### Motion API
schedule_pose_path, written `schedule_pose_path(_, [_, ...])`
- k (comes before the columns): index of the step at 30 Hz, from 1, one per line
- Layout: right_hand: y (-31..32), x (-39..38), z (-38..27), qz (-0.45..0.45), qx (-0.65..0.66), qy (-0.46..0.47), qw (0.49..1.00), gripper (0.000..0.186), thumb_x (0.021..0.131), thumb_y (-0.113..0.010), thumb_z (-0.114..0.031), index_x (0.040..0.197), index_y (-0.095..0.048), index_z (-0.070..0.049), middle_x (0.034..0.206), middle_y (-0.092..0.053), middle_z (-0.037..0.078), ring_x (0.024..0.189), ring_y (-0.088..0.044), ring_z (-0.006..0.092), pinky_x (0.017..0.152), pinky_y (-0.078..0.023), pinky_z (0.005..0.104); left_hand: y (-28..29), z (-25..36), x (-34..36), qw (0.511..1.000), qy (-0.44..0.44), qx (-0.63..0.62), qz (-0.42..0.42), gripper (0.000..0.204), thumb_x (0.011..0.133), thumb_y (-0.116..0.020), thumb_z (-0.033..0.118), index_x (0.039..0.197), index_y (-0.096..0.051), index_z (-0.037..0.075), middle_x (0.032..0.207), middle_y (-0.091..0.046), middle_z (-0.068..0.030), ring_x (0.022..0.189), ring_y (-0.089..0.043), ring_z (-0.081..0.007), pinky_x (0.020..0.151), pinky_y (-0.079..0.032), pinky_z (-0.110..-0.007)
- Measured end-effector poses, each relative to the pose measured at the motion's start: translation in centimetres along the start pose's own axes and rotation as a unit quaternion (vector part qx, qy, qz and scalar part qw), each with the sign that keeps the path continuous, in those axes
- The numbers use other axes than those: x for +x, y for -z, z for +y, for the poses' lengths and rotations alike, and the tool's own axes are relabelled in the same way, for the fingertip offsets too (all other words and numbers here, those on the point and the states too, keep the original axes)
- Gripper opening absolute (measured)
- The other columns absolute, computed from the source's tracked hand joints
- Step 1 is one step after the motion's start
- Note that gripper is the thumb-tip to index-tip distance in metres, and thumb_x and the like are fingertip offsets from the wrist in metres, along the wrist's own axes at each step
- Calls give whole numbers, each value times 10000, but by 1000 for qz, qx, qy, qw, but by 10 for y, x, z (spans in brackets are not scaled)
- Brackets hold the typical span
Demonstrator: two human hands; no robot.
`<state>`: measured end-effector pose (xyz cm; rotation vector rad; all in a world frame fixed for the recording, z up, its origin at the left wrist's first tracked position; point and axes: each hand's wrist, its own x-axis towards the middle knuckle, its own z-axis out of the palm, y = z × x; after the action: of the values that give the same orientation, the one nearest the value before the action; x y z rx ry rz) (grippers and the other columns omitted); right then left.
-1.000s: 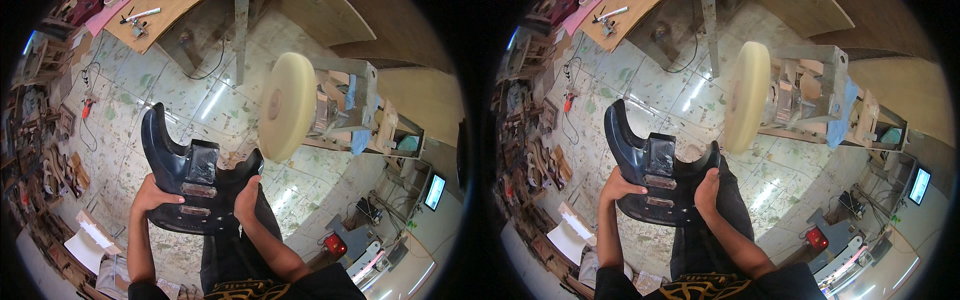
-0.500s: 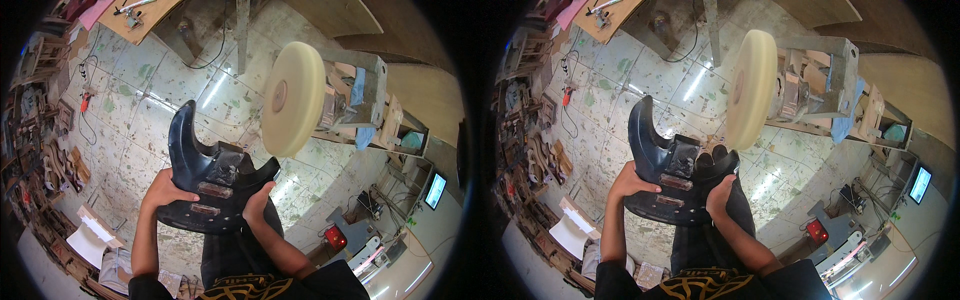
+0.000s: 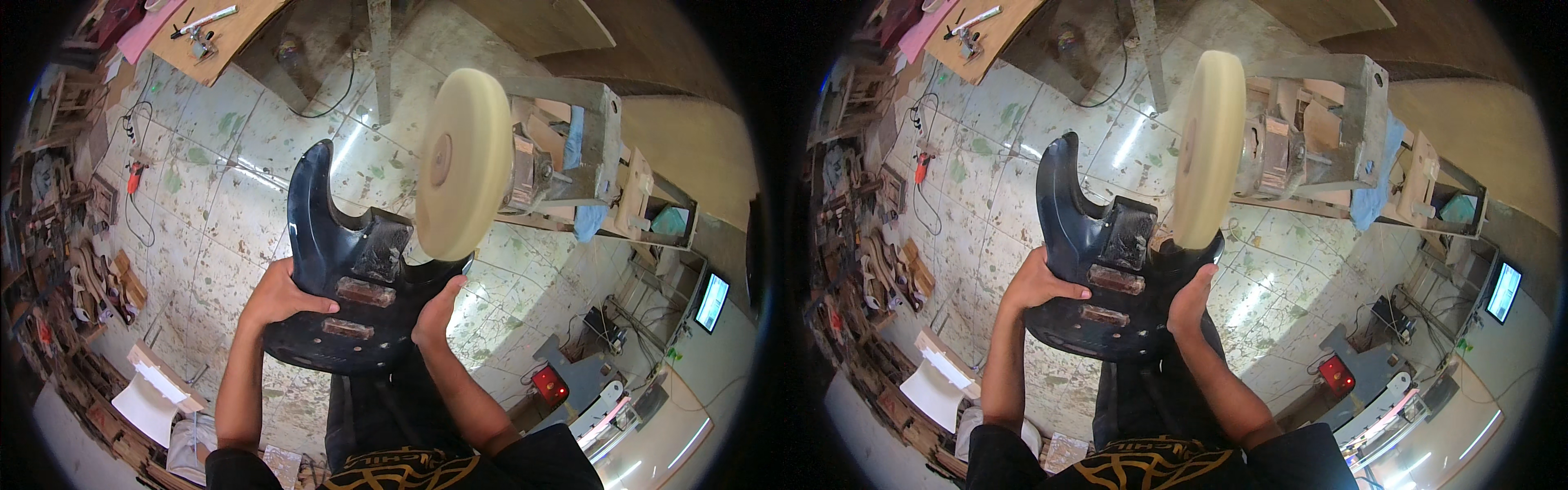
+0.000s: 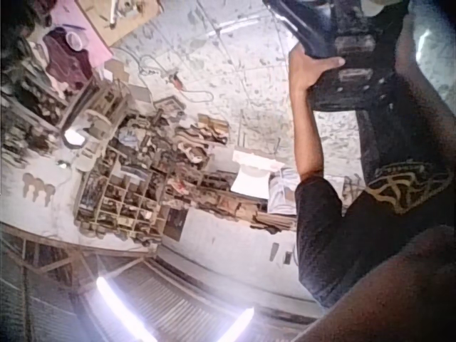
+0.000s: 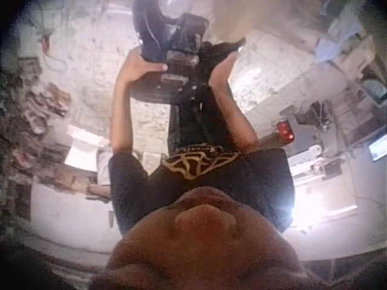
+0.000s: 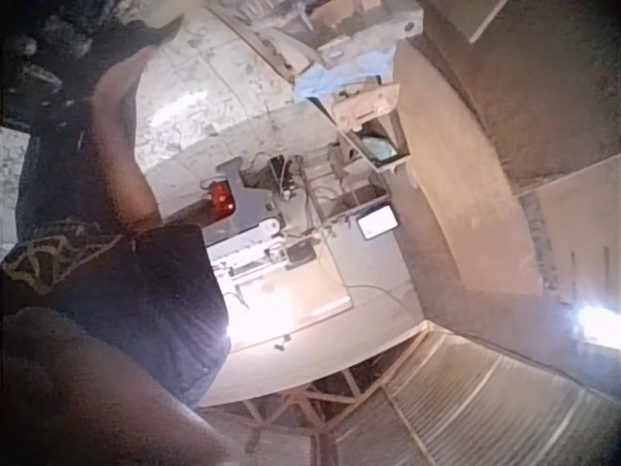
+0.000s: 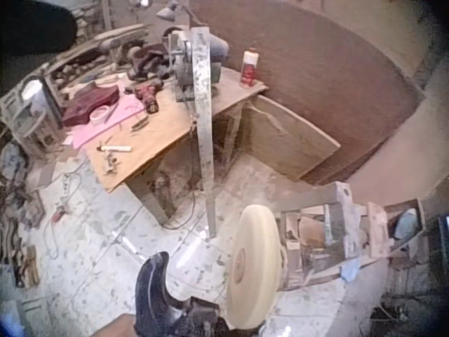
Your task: The person polishes a guitar body using a stationary buffing wheel, turning and tilting the body by hand to apply the wheel to the front, back, and sides.
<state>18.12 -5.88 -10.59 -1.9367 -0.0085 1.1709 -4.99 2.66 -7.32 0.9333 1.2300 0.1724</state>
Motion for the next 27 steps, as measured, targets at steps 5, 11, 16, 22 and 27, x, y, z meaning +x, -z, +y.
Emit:
schedule_pose_path(5, [8,23,5,-1,-5,9,1000,826,968,-251,-616,1466,-186,40,1532,-216,144,1393,-231,216,1144,-166,318,-7,7,6,1000,-9,-15,6,497,582,-887,130,989,-654,-33,939,-685,-49,857,-598,-116,828,-472,-268])
schedule_pose_path(11, [12,34,-6,-27,-9,21,999,822,967,-238,-619,1453,-221,44,1478,-319,166,1335,-354,249,1120,-252,333,-14,12,12,999,-4,-31,8,480,585,-879,98,990,-653,-25,936,-687,-50,858,-604,-114,833,-476,-269])
schedule_pose_path(16, [21,48,-7,-35,-23,56,998,790,979,-237,-596,1427,-273,53,1423,-402,165,1283,-425,253,1089,-312,335,-25,12,17,998,-20,-58,8,472,587,-873,84,992,-653,-20,929,-690,-55,847,-608,-117,823,-482,-275])
schedule_pose_path(22, [25,49,-23,-90,-14,66,994,777,984,-232,-586,1390,-345,67,1394,-443,172,1265,-446,248,1081,-321,327,-37,4,18,996,9,-84,15,463,584,-876,86,985,-668,-15,936,-700,-66,850,-632,-130,820,-493,-284])
schedule_pose_path(27, [24,47,-34,-87,-60,61,993,775,991,-213,-575,1367,-380,82,1370,-473,176,1242,-474,248,1065,-341,320,-45,-1,19,994,2,-105,24,465,589,-872,84,996,-670,-15,945,-702,-74,856,-639,-140,829,-496,-291])
